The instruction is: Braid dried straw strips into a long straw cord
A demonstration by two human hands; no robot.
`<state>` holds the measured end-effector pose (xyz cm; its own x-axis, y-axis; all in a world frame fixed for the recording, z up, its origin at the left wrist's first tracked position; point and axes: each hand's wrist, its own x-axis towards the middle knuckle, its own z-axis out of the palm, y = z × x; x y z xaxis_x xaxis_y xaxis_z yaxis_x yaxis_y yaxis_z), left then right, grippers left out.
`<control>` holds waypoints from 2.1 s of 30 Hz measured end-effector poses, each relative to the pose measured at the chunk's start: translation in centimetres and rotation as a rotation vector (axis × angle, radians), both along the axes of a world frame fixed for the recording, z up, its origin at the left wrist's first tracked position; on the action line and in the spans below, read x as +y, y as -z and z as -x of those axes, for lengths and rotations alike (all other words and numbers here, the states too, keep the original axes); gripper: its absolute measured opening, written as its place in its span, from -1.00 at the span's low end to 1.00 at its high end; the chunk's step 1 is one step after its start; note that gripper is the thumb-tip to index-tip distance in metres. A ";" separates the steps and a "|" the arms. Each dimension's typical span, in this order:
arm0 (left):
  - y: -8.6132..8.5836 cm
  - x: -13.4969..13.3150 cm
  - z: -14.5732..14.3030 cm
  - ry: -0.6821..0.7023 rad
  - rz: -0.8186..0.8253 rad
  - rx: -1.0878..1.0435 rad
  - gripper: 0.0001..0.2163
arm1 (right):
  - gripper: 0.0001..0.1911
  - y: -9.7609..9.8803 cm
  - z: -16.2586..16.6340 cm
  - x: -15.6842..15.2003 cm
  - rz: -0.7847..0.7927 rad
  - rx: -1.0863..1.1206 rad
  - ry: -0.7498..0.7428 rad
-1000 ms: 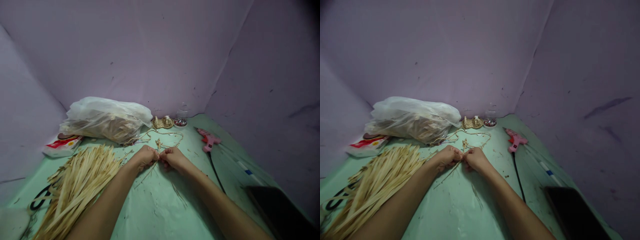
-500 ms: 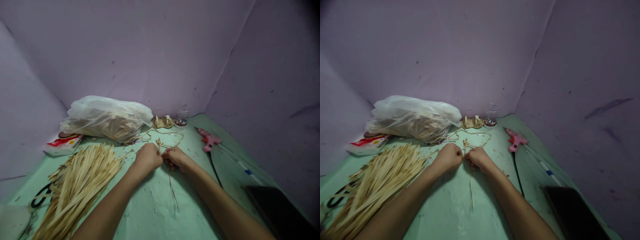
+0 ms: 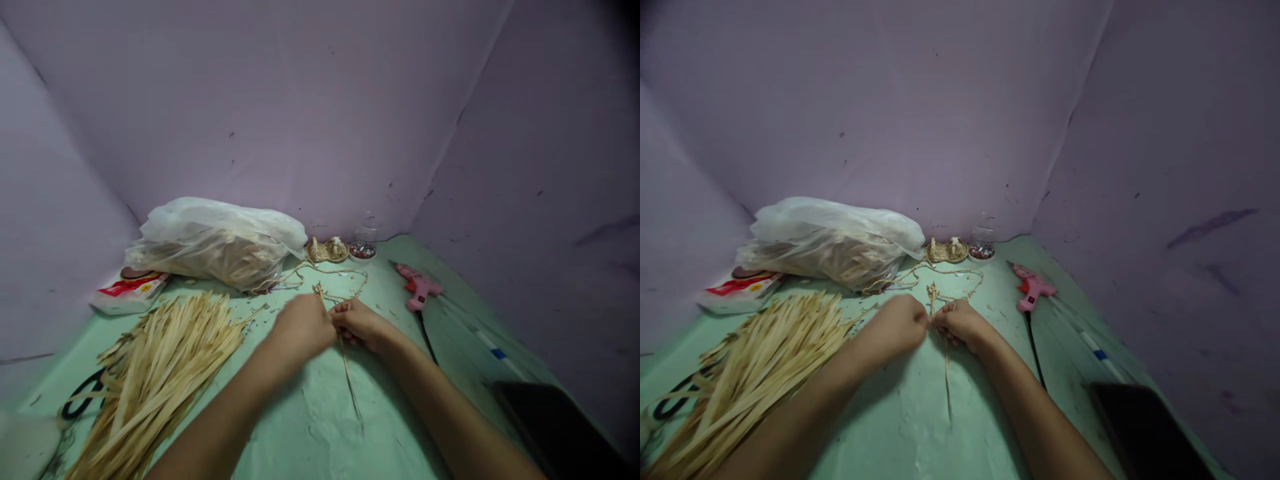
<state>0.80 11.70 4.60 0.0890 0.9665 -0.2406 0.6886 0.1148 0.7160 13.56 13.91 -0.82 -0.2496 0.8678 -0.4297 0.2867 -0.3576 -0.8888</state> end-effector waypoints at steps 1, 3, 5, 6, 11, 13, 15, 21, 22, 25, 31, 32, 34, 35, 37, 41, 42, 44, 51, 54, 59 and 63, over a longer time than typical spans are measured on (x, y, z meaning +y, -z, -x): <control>-0.3 0.7 0.6 -0.023 -0.040 0.023 -0.85 | -0.88 -0.1 0.0 0.0 -0.005 -0.003 -0.003; -0.2 1.9 1.3 -0.124 0.060 -0.089 -0.93 | -0.86 -0.4 0.0 -0.2 -0.018 -0.002 -0.007; 0.6 2.4 1.2 -0.154 0.245 -0.261 -0.94 | -0.85 -0.5 0.0 -0.2 -0.023 0.007 -0.016; 1.1 2.5 1.0 -0.134 0.330 -0.335 -0.93 | -0.86 -0.5 0.0 -0.2 -0.022 0.018 -0.020; 3.3 2.2 0.3 -0.017 0.438 -0.364 -0.91 | -0.93 -0.1 0.0 0.0 -0.027 0.065 -0.031; 3.8 2.4 0.7 0.000 0.327 -0.257 -0.87 | -0.93 0.1 0.0 0.1 -0.043 0.061 -0.034; 4.2 2.8 1.3 0.046 0.201 -0.171 -0.90 | -0.90 0.3 0.0 0.1 -0.058 0.040 -0.034; 4.0 3.5 2.9 0.187 0.130 -0.020 -0.92 | -0.88 0.2 0.2 0.0 -0.066 0.027 -0.011; 3.7 3.6 3.1 0.207 0.139 -0.006 -0.91 | -0.88 0.1 0.2 -0.1 -0.065 0.029 -0.007; 2.1 3.9 4.4 0.216 0.117 0.032 -0.85 | -0.87 0.0 0.3 -0.2 -0.062 0.020 0.003; -3.9 2.1 9.2 -0.122 -0.292 0.223 -0.92 | -0.88 0.1 0.2 -0.4 -0.071 -0.004 -0.009; -4.8 1.3 10.0 -0.168 -0.337 0.250 -0.91 | -0.88 0.2 0.2 -0.4 -0.072 -0.009 -0.003; -5.9 -0.3 11.5 -0.209 -0.364 0.290 -0.90 | -0.87 0.3 0.2 -0.4 -0.067 -0.001 -0.008; -6.1 -1.1 12.2 -0.199 -0.345 0.314 -0.90 | -0.86 0.4 0.2 -0.4 -0.060 0.003 -0.011; -5.7 -2.3 13.5 -0.134 -0.275 0.390 -0.92 | -0.86 0.5 0.2 -0.4 -0.058 0.008 -0.019; -3.6 -3.4 16.3 -0.065 -0.104 0.566 -0.88 | -0.89 0.5 0.2 -0.4 -0.040 -0.009 -0.020; -3.1 -3.5 16.9 -0.081 -0.065 0.601 -0.87 | -0.89 0.5 0.2 -0.4 -0.037 -0.013 -0.021; -2.4 -3.6 17.6 -0.108 0.000 0.646 -0.84 | -0.87 0.5 0.2 -0.4 -0.033 -0.015 -0.026; -1.9 -3.6 16.2 -0.175 0.121 0.724 -0.86 | -0.85 0.3 0.3 -0.4 -0.012 -0.022 -0.022; -1.8 -3.5 15.8 -0.197 0.110 0.750 -0.86 | -0.86 0.3 0.3 -0.4 -0.016 -0.023 -0.016; -0.9 -3.3 16.4 -0.176 0.118 0.649 -0.84 | -0.86 0.5 0.2 -0.4 -0.032 -0.003 -0.026; -0.3 -2.9 16.9 -0.153 0.131 0.618 -0.83 | -0.88 0.6 0.2 -0.4 -0.036 -0.011 -0.020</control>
<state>-16.08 8.78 4.93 -0.2401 0.9166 -0.3198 0.9382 0.3037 0.1662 13.33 13.54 -1.41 -0.2626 0.8774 -0.4014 0.3036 -0.3198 -0.8975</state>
